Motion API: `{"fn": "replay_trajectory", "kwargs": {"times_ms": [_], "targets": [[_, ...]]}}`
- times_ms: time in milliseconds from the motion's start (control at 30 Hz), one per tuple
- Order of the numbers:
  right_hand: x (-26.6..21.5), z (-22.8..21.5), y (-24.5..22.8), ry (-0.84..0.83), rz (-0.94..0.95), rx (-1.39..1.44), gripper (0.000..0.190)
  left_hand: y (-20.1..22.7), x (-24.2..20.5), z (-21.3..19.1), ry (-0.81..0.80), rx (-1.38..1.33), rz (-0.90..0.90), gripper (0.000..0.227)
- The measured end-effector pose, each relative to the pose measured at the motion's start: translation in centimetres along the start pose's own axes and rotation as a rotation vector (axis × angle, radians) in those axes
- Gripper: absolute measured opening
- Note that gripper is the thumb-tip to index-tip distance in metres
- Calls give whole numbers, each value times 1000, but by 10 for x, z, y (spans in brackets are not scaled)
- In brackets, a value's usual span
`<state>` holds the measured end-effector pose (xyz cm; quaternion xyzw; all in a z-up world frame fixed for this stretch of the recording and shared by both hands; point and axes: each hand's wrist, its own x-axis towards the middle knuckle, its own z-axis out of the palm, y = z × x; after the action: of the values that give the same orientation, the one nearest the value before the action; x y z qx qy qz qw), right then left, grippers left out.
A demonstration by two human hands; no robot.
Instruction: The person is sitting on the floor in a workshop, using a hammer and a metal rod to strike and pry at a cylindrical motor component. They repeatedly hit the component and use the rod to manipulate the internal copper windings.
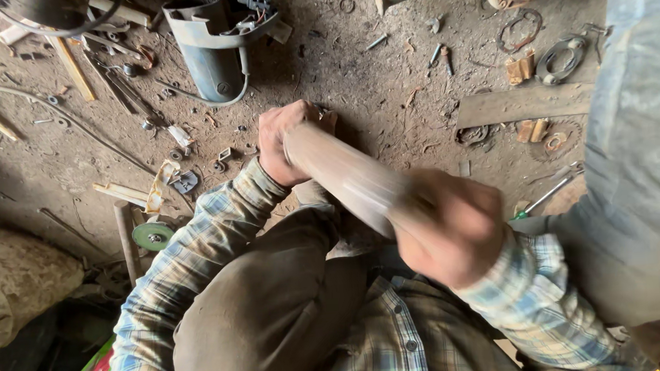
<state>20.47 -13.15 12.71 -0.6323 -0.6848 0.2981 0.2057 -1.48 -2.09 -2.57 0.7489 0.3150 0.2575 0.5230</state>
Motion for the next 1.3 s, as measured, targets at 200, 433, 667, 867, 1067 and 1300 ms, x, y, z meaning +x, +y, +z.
{"fn": "replay_trajectory", "kwargs": {"times_ms": [200, 433, 667, 867, 1067, 1300], "targets": [[7, -4, -10, -12, 31, 73, 44, -6, -11, 5, 128, 105, 116, 49], [1, 9, 7, -65, 153, 134, 49, -20, -7, 7, -1, -239, -55, 23], [-30, 17, 35, 267, 280, 377, 52, -18, 20, -27, 453, -317, -57, 32], [-31, 26, 46, 201, 476, 485, 54, 19, 20, -14, 284, -272, -136, 34], [-30, 32, 49, 180, 336, 404, 54, 24, 24, -13, 176, -108, -197, 38], [-30, 33, 48, 174, 348, 366, 54, 13, 23, -3, 207, -186, -152, 35]]}}
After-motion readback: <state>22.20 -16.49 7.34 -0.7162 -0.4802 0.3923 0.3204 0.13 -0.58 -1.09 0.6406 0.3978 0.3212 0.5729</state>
